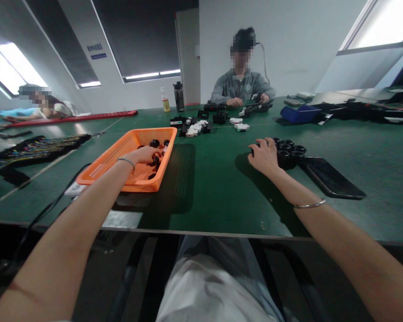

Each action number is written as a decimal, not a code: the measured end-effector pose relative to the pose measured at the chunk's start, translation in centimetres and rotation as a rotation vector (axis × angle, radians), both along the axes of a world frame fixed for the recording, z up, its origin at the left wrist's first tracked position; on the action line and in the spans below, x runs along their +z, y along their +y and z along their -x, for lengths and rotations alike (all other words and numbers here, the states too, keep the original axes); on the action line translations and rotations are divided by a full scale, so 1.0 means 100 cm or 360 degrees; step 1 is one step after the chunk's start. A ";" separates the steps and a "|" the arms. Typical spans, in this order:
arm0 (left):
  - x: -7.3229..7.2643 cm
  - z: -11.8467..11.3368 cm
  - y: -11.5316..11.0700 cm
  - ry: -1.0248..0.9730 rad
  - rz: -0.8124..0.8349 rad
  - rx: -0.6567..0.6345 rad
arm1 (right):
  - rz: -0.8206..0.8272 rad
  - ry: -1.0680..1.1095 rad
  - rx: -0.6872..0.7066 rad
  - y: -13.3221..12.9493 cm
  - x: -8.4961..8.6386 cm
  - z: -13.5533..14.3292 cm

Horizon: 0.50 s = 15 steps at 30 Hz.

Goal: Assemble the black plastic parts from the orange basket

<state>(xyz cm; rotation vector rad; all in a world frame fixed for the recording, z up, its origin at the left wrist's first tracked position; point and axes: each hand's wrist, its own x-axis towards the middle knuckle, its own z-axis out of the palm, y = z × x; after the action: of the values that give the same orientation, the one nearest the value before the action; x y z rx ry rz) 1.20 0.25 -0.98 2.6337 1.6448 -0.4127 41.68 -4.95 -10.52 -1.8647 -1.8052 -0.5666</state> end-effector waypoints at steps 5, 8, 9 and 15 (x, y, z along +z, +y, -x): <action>0.004 0.010 0.006 -0.0090 -0.0029 0.0233 | 0.0000 -0.0012 -0.0011 -0.002 0.002 0.002; 0.010 0.015 0.011 -0.0119 0.0005 0.0375 | 0.0011 -0.0001 -0.0018 -0.002 0.002 0.002; 0.012 0.015 0.013 -0.0132 0.0001 0.0413 | 0.0011 0.0002 -0.0018 -0.001 0.002 0.002; 0.010 0.009 0.039 -0.0159 -0.0181 0.0479 | -0.0010 0.0019 -0.0007 -0.002 0.001 0.002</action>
<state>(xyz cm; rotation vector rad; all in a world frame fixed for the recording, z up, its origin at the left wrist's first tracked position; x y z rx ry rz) 0.27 4.19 -0.02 2.3745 2.0409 -0.1811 41.50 -5.10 -10.42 -1.8646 -1.7899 -0.5608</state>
